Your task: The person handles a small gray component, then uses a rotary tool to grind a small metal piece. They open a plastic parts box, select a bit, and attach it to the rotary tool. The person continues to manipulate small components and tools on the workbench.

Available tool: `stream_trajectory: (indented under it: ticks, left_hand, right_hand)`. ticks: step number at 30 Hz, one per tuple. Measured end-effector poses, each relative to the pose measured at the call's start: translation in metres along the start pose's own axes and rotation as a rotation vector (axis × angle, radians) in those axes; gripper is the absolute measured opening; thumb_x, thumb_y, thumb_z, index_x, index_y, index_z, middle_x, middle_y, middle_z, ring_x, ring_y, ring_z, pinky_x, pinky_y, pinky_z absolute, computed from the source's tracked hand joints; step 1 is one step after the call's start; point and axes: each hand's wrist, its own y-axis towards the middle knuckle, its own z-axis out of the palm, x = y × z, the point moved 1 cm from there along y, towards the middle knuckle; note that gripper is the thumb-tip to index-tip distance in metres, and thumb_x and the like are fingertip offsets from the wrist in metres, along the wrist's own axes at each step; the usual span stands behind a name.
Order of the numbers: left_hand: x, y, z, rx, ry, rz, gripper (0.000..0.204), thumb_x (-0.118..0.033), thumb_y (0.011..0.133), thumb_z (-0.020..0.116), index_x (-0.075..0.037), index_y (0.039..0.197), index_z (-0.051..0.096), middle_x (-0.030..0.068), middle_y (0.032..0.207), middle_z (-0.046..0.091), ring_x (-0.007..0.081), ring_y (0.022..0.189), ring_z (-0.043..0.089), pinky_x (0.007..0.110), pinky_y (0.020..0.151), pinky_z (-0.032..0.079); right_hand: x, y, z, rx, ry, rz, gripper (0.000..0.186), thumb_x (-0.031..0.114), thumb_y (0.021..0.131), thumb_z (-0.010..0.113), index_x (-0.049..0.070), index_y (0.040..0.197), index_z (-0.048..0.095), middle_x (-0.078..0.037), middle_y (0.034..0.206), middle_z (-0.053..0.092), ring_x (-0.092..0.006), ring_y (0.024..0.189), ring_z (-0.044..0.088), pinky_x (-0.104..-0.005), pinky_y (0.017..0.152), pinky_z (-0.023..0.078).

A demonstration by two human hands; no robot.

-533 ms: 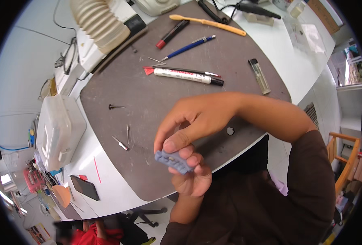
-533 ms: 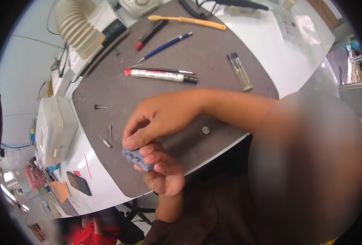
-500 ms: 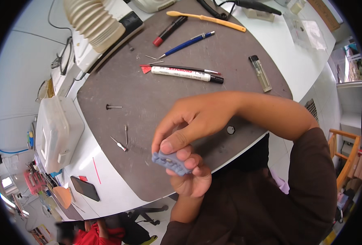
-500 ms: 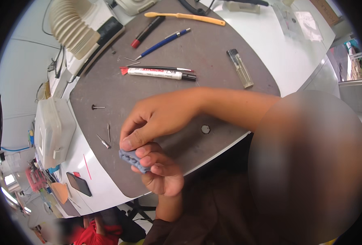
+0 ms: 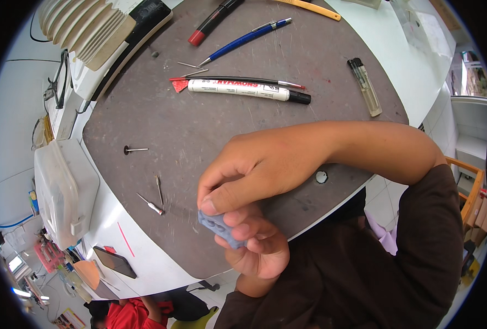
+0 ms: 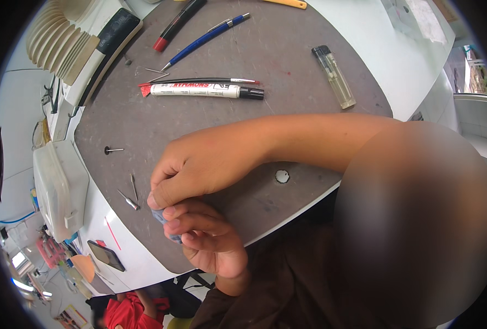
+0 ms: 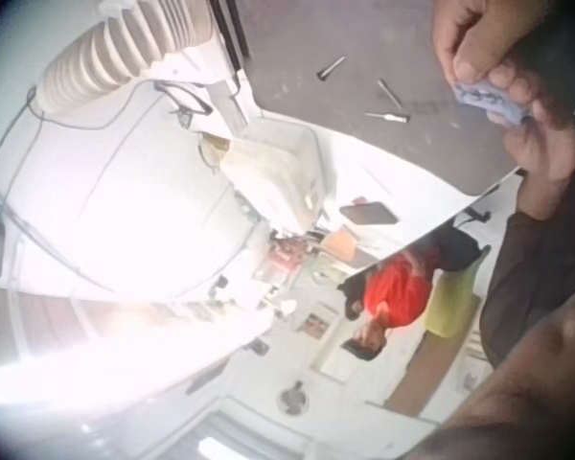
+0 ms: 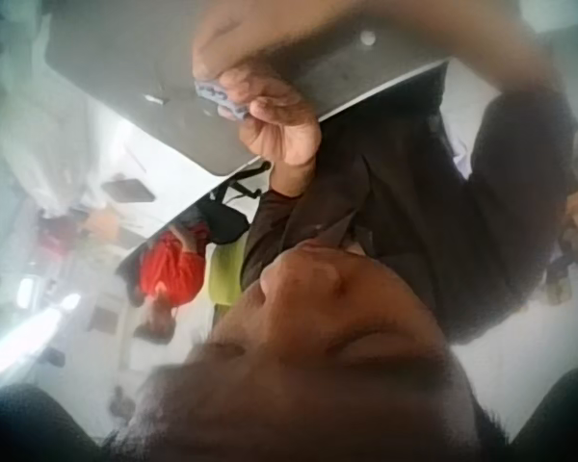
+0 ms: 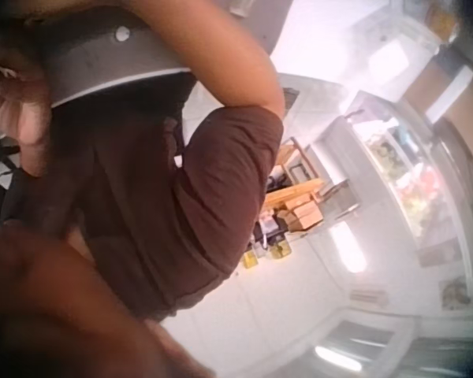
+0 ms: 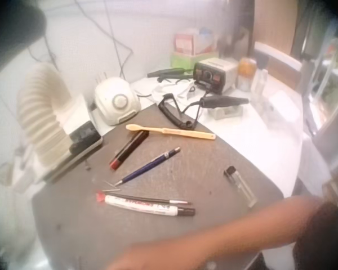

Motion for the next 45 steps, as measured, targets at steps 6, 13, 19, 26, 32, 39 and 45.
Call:
stream_trajectory:
  ticks: [6,13,19,26,32,39,45]
  left_hand:
    - [0.002,-0.001,0.004,-0.034,0.067,-0.011,0.034,0.003,0.093,0.064,-0.009,0.124,0.056,-0.0008,0.123,0.062,0.0136,0.116,0.063,0.031,0.100,0.058]
    - [0.004,-0.006,-0.004,0.014,0.201,-0.036,0.030,-0.003,0.093,0.068,-0.008,0.120,0.058,-0.0012,0.120,0.063,0.0146,0.114,0.064,0.034,0.100,0.057]
    - [0.005,-0.006,-0.003,0.016,0.183,-0.042,0.027,-0.003,0.093,0.067,-0.007,0.119,0.059,-0.0005,0.121,0.064,0.0161,0.116,0.064,0.034,0.100,0.058]
    - [0.004,-0.006,-0.004,0.019,0.133,-0.049,0.026,-0.002,0.094,0.066,-0.007,0.118,0.059,-0.0012,0.121,0.064,0.0151,0.115,0.065,0.033,0.099,0.059]
    - [0.003,-0.011,-0.006,0.010,0.232,-0.023,0.029,-0.005,0.094,0.067,-0.009,0.120,0.056,-0.0025,0.122,0.061,0.0147,0.119,0.062,0.035,0.104,0.056]
    - [0.003,-0.010,-0.011,0.031,0.415,-0.002,0.029,-0.008,0.096,0.066,-0.011,0.123,0.056,-0.0035,0.125,0.057,0.0150,0.121,0.060,0.036,0.105,0.055]
    - [0.005,-0.012,-0.012,0.040,0.413,0.021,0.031,-0.010,0.097,0.065,-0.011,0.126,0.055,-0.0034,0.125,0.057,0.0151,0.121,0.060,0.035,0.104,0.055]
  right_hand:
    - [0.000,-0.001,0.002,0.014,0.086,-0.036,0.047,0.043,0.099,0.056,-0.002,0.100,0.071,-0.005,0.088,0.069,-0.0121,0.085,0.060,-0.0278,0.080,0.046]
    - [0.006,-0.006,0.001,0.102,0.118,0.013,0.045,0.042,0.096,0.063,-0.001,0.105,0.072,-0.004,0.092,0.071,-0.0104,0.088,0.061,-0.0269,0.083,0.047]
    - [0.008,-0.007,0.001,0.099,0.106,0.014,0.044,0.041,0.096,0.062,-0.001,0.105,0.072,-0.005,0.092,0.072,-0.0109,0.088,0.062,-0.0270,0.083,0.047]
    - [0.003,-0.005,0.003,0.091,0.085,-0.004,0.044,0.041,0.097,0.061,-0.001,0.105,0.072,-0.005,0.092,0.072,-0.0114,0.087,0.062,-0.0272,0.082,0.047]
    - [0.002,-0.006,0.002,0.099,0.071,-0.014,0.041,0.039,0.096,0.061,0.000,0.103,0.073,-0.003,0.089,0.071,-0.0104,0.086,0.061,-0.0267,0.082,0.047]
    - [0.009,-0.010,0.002,0.136,0.131,0.057,0.036,0.035,0.092,0.062,0.002,0.097,0.073,-0.001,0.087,0.070,-0.0089,0.083,0.060,-0.0260,0.081,0.046]
    - [0.008,-0.008,0.000,0.149,0.042,-0.004,0.034,0.029,0.097,0.061,0.000,0.113,0.070,-0.004,0.082,0.070,-0.0105,0.079,0.064,-0.0273,0.072,0.049]
